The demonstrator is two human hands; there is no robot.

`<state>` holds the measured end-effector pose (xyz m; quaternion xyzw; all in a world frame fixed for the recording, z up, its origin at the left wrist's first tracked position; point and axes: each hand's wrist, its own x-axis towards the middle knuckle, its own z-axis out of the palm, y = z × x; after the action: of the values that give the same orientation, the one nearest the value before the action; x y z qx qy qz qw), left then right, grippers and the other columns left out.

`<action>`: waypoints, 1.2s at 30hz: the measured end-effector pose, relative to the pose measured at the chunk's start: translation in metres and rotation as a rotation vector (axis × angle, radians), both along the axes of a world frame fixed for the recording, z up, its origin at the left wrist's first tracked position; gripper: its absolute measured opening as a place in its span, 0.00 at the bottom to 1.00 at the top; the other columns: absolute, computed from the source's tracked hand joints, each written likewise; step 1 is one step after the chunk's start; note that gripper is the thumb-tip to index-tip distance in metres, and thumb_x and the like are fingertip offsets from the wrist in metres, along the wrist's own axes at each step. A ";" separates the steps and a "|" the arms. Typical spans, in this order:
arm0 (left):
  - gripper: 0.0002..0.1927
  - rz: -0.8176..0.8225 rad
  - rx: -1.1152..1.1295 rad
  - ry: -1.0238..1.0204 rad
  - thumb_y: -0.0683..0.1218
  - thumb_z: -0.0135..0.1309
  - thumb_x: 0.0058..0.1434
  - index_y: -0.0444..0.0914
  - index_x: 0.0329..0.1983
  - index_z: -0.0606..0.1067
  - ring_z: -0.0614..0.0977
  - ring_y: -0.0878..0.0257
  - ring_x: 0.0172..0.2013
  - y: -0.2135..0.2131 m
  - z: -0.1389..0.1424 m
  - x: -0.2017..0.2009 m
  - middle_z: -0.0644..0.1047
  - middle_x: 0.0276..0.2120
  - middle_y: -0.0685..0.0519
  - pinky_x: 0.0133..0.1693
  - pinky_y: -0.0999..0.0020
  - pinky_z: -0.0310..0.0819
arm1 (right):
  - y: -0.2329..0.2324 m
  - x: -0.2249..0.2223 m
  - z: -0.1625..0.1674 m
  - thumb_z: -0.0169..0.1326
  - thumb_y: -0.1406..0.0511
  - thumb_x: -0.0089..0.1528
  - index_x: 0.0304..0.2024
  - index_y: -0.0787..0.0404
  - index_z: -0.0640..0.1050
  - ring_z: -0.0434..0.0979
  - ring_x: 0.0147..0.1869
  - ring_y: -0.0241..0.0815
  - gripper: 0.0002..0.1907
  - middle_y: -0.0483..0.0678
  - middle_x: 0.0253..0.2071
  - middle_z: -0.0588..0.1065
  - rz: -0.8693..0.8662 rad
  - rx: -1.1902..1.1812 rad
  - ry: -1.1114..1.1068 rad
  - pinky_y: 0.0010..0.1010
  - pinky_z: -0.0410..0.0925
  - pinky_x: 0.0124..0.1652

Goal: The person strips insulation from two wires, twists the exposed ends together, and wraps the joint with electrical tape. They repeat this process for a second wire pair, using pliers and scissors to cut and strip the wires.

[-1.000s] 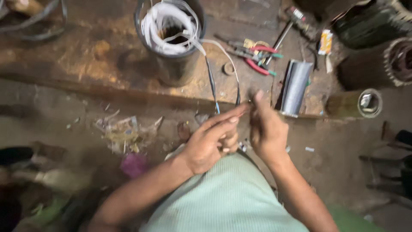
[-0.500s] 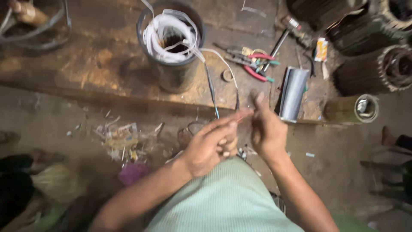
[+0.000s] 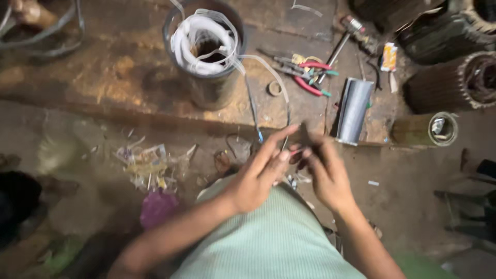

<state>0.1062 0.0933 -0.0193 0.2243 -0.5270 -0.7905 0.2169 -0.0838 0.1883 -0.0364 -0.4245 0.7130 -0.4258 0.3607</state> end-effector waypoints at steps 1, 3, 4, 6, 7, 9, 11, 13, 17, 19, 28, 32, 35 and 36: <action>0.24 0.012 -0.069 -0.003 0.49 0.37 0.76 0.39 0.74 0.58 0.65 0.72 0.27 -0.001 -0.001 -0.001 0.64 0.27 0.59 0.31 0.73 0.64 | 0.004 0.001 -0.002 0.49 0.69 0.70 0.64 0.65 0.70 0.74 0.35 0.32 0.19 0.45 0.38 0.76 -0.029 0.017 -0.092 0.25 0.68 0.33; 0.20 0.052 -0.162 -0.030 0.48 0.37 0.77 0.37 0.68 0.60 0.66 0.70 0.27 0.003 -0.003 0.000 0.66 0.27 0.58 0.32 0.72 0.65 | 0.014 0.003 -0.004 0.49 0.68 0.70 0.63 0.68 0.71 0.73 0.34 0.32 0.19 0.45 0.36 0.73 -0.070 0.094 -0.298 0.23 0.67 0.32; 0.17 0.083 -0.192 -0.038 0.47 0.38 0.77 0.36 0.65 0.62 0.67 0.69 0.28 0.006 -0.004 0.001 0.67 0.28 0.56 0.33 0.71 0.67 | 0.018 0.004 -0.003 0.50 0.67 0.69 0.67 0.65 0.69 0.71 0.32 0.31 0.23 0.45 0.35 0.73 -0.069 0.089 -0.378 0.23 0.66 0.30; 0.10 0.139 -0.279 -0.037 0.45 0.40 0.79 0.35 0.58 0.64 0.70 0.65 0.31 0.008 -0.010 0.000 0.68 0.31 0.53 0.36 0.68 0.70 | 0.020 0.007 0.000 0.52 0.67 0.66 0.75 0.58 0.64 0.67 0.29 0.29 0.33 0.43 0.33 0.71 -0.074 0.047 -0.522 0.22 0.62 0.26; 0.10 0.163 -0.363 -0.028 0.45 0.40 0.78 0.35 0.57 0.64 0.73 0.62 0.34 0.009 -0.013 0.000 0.70 0.35 0.51 0.38 0.66 0.71 | 0.019 0.009 0.003 0.54 0.67 0.65 0.73 0.60 0.65 0.67 0.30 0.29 0.34 0.42 0.33 0.71 -0.070 0.059 -0.500 0.22 0.62 0.26; 0.09 0.212 -0.527 -0.010 0.44 0.42 0.78 0.34 0.55 0.63 0.79 0.56 0.38 0.011 -0.017 0.000 0.73 0.42 0.46 0.42 0.62 0.75 | 0.013 0.015 0.010 0.58 0.68 0.61 0.70 0.62 0.65 0.67 0.30 0.28 0.34 0.40 0.35 0.72 -0.063 0.087 -0.454 0.22 0.61 0.27; 0.12 0.138 -0.492 -0.077 0.45 0.43 0.76 0.33 0.56 0.63 0.82 0.52 0.38 0.012 -0.019 0.002 0.76 0.40 0.44 0.41 0.59 0.76 | 0.003 0.022 0.016 0.60 0.67 0.61 0.69 0.63 0.67 0.65 0.27 0.28 0.34 0.41 0.31 0.71 -0.076 0.080 -0.384 0.22 0.60 0.24; 0.13 0.087 -0.478 -0.129 0.46 0.44 0.76 0.33 0.55 0.63 0.84 0.49 0.38 0.011 -0.020 0.004 0.77 0.39 0.43 0.41 0.57 0.76 | -0.004 0.029 0.022 0.60 0.66 0.61 0.69 0.63 0.68 0.63 0.25 0.27 0.33 0.40 0.28 0.70 -0.106 0.089 -0.395 0.22 0.57 0.22; 0.13 0.068 -0.503 -0.157 0.47 0.44 0.75 0.33 0.55 0.63 0.85 0.47 0.39 0.008 -0.022 0.007 0.78 0.40 0.41 0.40 0.56 0.78 | -0.001 0.031 0.024 0.57 0.64 0.63 0.71 0.60 0.68 0.58 0.22 0.26 0.33 0.37 0.25 0.67 -0.143 0.147 -0.512 0.21 0.52 0.21; 0.13 0.078 -0.581 -0.168 0.48 0.47 0.75 0.34 0.54 0.65 0.85 0.45 0.40 0.006 -0.025 0.007 0.79 0.40 0.41 0.40 0.56 0.79 | 0.006 0.028 0.019 0.55 0.63 0.65 0.72 0.58 0.68 0.57 0.22 0.26 0.32 0.35 0.23 0.63 -0.118 0.161 -0.536 0.20 0.51 0.21; 0.10 0.073 -0.959 -0.090 0.46 0.54 0.72 0.36 0.50 0.73 0.84 0.46 0.37 0.009 -0.042 0.009 0.78 0.40 0.43 0.37 0.56 0.80 | 0.029 0.006 0.067 0.51 0.64 0.67 0.64 0.66 0.69 0.62 0.22 0.30 0.24 0.39 0.26 0.65 -0.598 0.177 -0.578 0.25 0.60 0.22; 0.11 0.178 -0.907 -0.152 0.44 0.55 0.70 0.34 0.51 0.73 0.83 0.43 0.37 0.001 -0.040 0.015 0.77 0.40 0.40 0.35 0.56 0.79 | 0.047 -0.048 0.086 0.55 0.67 0.74 0.61 0.59 0.77 0.75 0.35 0.37 0.13 0.48 0.39 0.76 -0.309 -0.428 -0.547 0.28 0.70 0.33; 0.08 0.177 -0.854 -0.193 0.45 0.57 0.69 0.35 0.46 0.73 0.82 0.42 0.37 0.008 -0.033 0.017 0.77 0.38 0.42 0.36 0.52 0.77 | 0.067 -0.044 0.056 0.57 0.68 0.62 0.48 0.59 0.78 0.80 0.50 0.41 0.11 0.52 0.53 0.81 0.053 0.227 -0.186 0.32 0.71 0.48; 0.07 0.162 -0.858 -0.186 0.44 0.57 0.70 0.36 0.44 0.73 0.82 0.42 0.37 0.005 -0.033 0.013 0.77 0.37 0.43 0.36 0.52 0.77 | 0.070 -0.037 0.043 0.57 0.67 0.60 0.59 0.58 0.80 0.80 0.56 0.40 0.22 0.53 0.53 0.82 0.299 0.305 -0.141 0.29 0.68 0.56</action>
<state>0.1189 0.0986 -0.0524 0.2245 -0.8052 -0.4576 0.3031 -0.1206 0.2582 0.0066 -0.4352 0.6714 -0.2833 0.5287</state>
